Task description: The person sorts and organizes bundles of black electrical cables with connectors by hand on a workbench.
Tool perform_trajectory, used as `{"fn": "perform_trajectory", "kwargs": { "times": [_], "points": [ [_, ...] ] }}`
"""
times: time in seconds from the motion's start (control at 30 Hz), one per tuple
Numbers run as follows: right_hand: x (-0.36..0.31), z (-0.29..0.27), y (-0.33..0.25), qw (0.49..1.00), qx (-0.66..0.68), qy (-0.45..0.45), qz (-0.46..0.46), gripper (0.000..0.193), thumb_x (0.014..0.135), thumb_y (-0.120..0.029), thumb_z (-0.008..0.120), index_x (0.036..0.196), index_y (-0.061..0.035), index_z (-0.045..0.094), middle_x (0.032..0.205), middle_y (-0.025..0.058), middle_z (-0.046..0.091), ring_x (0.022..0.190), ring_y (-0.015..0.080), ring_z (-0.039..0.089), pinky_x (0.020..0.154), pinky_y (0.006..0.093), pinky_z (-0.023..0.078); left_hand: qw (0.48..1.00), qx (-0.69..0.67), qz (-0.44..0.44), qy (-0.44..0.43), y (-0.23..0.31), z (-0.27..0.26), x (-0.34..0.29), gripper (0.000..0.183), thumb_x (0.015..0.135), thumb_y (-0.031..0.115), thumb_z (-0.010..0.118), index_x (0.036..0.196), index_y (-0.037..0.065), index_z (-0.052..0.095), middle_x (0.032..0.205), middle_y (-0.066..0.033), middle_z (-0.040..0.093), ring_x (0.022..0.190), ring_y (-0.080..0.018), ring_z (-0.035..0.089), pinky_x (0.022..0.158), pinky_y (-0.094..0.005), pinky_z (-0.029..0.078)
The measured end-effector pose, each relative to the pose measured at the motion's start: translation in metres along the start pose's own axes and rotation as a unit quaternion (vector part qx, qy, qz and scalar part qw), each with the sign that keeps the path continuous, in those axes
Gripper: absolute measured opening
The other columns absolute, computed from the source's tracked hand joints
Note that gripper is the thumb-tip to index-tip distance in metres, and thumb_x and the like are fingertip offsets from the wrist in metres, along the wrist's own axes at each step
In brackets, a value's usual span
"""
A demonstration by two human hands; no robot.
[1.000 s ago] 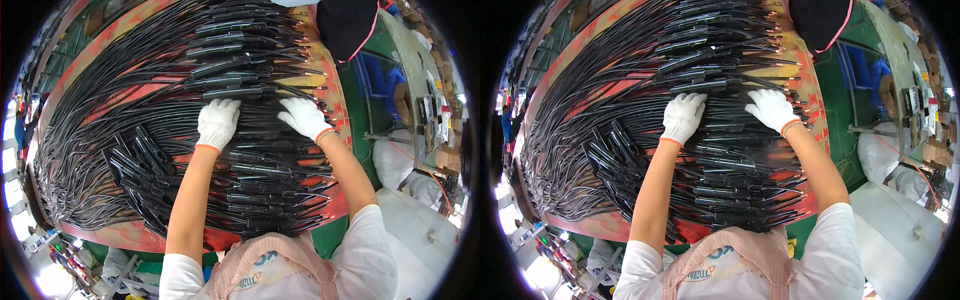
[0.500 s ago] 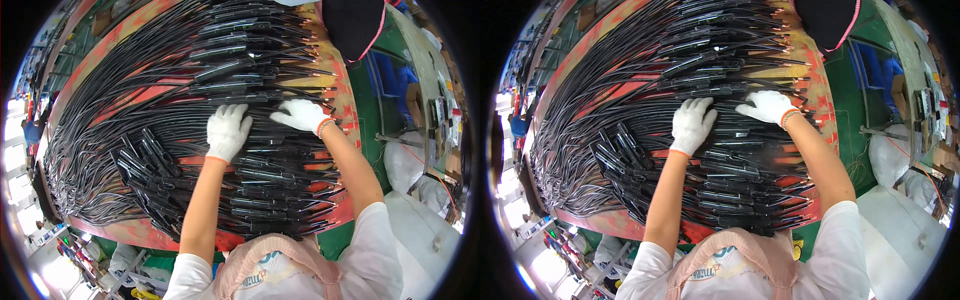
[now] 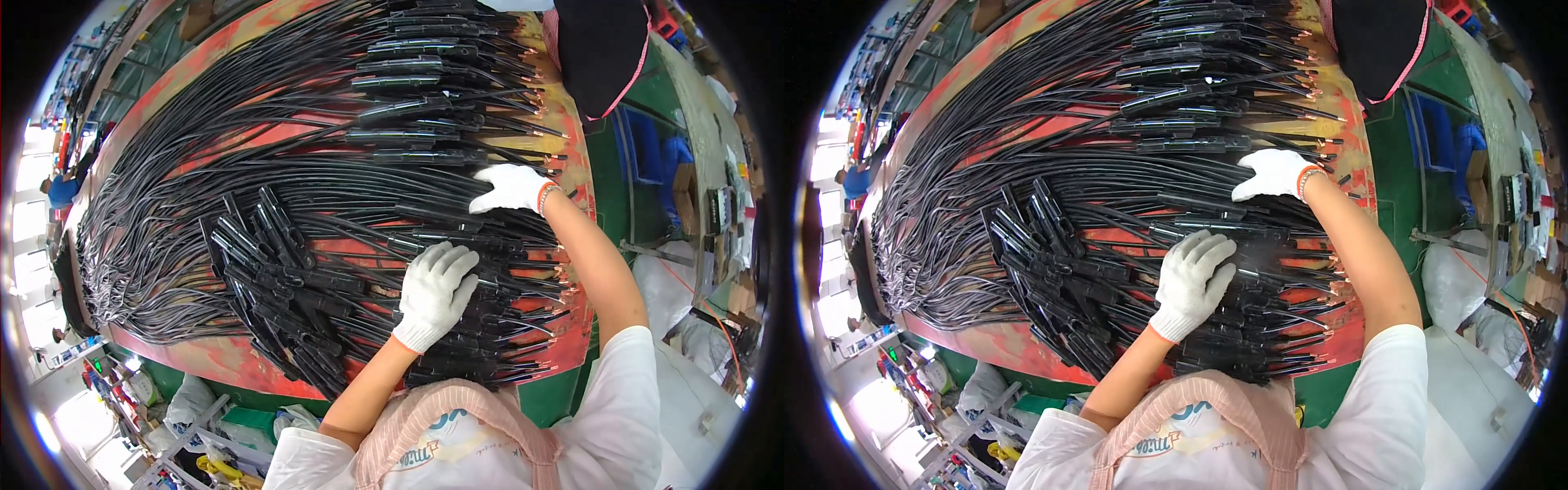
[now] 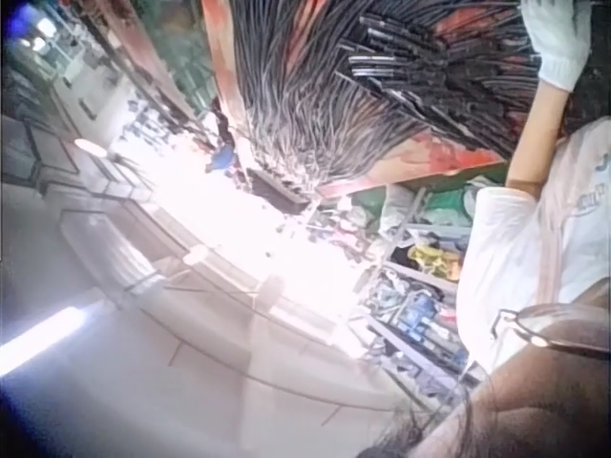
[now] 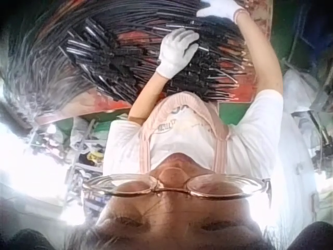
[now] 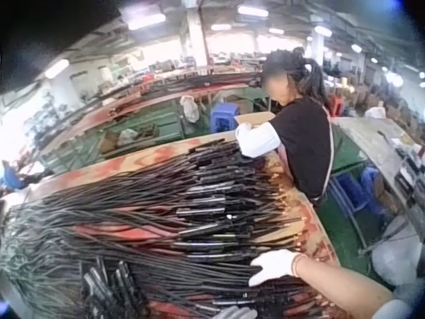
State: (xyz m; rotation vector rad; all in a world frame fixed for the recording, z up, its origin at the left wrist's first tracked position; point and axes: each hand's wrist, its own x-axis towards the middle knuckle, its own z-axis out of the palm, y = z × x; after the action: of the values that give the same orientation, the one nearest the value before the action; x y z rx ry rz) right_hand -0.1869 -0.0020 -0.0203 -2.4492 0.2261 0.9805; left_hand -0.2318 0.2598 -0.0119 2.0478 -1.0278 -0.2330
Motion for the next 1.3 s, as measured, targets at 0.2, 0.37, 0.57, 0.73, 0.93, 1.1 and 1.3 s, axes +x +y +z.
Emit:
{"fn": "perform_trajectory", "kwargs": {
  "times": [0.2,0.37,0.57,0.73,0.93,1.1,1.3],
  "points": [
    [0.006,-0.015,-0.015,0.996,0.000,-0.063,0.062,0.089,0.077,-0.065,0.068,0.136,0.0013,0.057,0.126,0.0219,0.066,0.114,0.0349,0.065,0.098,0.0417,0.051,1.000,0.001,0.004,0.012,0.002,0.002,-0.008,0.033,0.082,0.014,0.073,0.113,0.008,0.067,0.115,-0.0103,0.069,0.111,-0.0353,0.063,0.094,-0.0478,0.050],
    [0.024,0.001,0.006,0.995,-0.004,-0.099,0.016,0.092,0.070,-0.071,0.072,0.128,0.0012,0.063,0.114,0.0210,0.071,0.105,0.0335,0.068,0.092,0.0411,0.052,0.998,0.058,0.013,-0.023,-0.004,-0.017,0.019,0.039,0.084,0.020,0.071,0.119,0.006,0.063,0.115,-0.0137,0.067,0.113,-0.0355,0.061,0.097,-0.0474,0.048],
    [0.019,-0.003,-0.001,0.997,-0.014,-0.079,0.006,0.076,0.074,-0.064,0.072,0.128,-0.0111,0.066,0.110,0.0161,0.073,0.100,0.0302,0.068,0.090,0.0390,0.051,0.973,0.219,0.003,-0.073,-0.053,0.002,0.054,0.049,0.086,0.037,0.071,0.121,0.005,0.060,0.118,-0.0110,0.066,0.114,-0.0311,0.060,0.098,-0.0453,0.047],
    [0.021,-0.015,-0.005,0.986,0.015,-0.155,0.053,0.072,0.075,-0.061,0.074,0.125,-0.0097,0.068,0.105,0.0143,0.074,0.095,0.0272,0.069,0.088,0.0368,0.052,0.956,0.283,-0.038,-0.074,-0.050,0.016,0.066,0.050,0.084,0.050,0.071,0.107,0.006,0.066,0.100,-0.0108,0.069,0.098,-0.0282,0.065,0.090,-0.0414,0.050],
    [0.044,0.004,0.031,0.977,0.092,-0.190,-0.022,0.063,0.079,-0.056,0.077,0.117,-0.0061,0.072,0.106,0.0108,0.075,0.096,0.0209,0.067,0.089,0.0338,0.051,0.963,0.238,-0.061,-0.111,-0.043,0.009,0.063,0.052,0.083,0.054,0.071,0.104,0.006,0.068,0.096,-0.0106,0.069,0.091,-0.0279,0.065,0.081,-0.0406,0.051],
    [0.038,-0.010,0.020,0.950,0.160,-0.254,-0.083,0.068,0.081,-0.053,0.078,0.130,-0.0082,0.065,0.120,0.0107,0.071,0.109,0.0225,0.063,0.097,0.0368,0.047,0.978,0.179,-0.062,-0.086,-0.044,-0.005,0.055,0.064,0.078,0.051,0.077,0.117,0.003,0.062,0.107,-0.0142,0.067,0.101,-0.0332,0.064,0.089,-0.0447,0.049],
    [0.058,0.002,0.044,0.859,0.333,-0.389,-0.001,0.066,0.082,-0.032,0.084,0.135,-0.0036,0.060,0.127,0.0110,0.067,0.116,0.0199,0.060,0.101,0.0344,0.048,0.987,0.113,-0.063,-0.098,-0.020,-0.016,0.042,0.058,0.073,0.046,0.081,0.111,0.006,0.062,0.107,-0.0120,0.064,0.101,-0.0325,0.061,0.086,-0.0454,0.047]
  ]
}}
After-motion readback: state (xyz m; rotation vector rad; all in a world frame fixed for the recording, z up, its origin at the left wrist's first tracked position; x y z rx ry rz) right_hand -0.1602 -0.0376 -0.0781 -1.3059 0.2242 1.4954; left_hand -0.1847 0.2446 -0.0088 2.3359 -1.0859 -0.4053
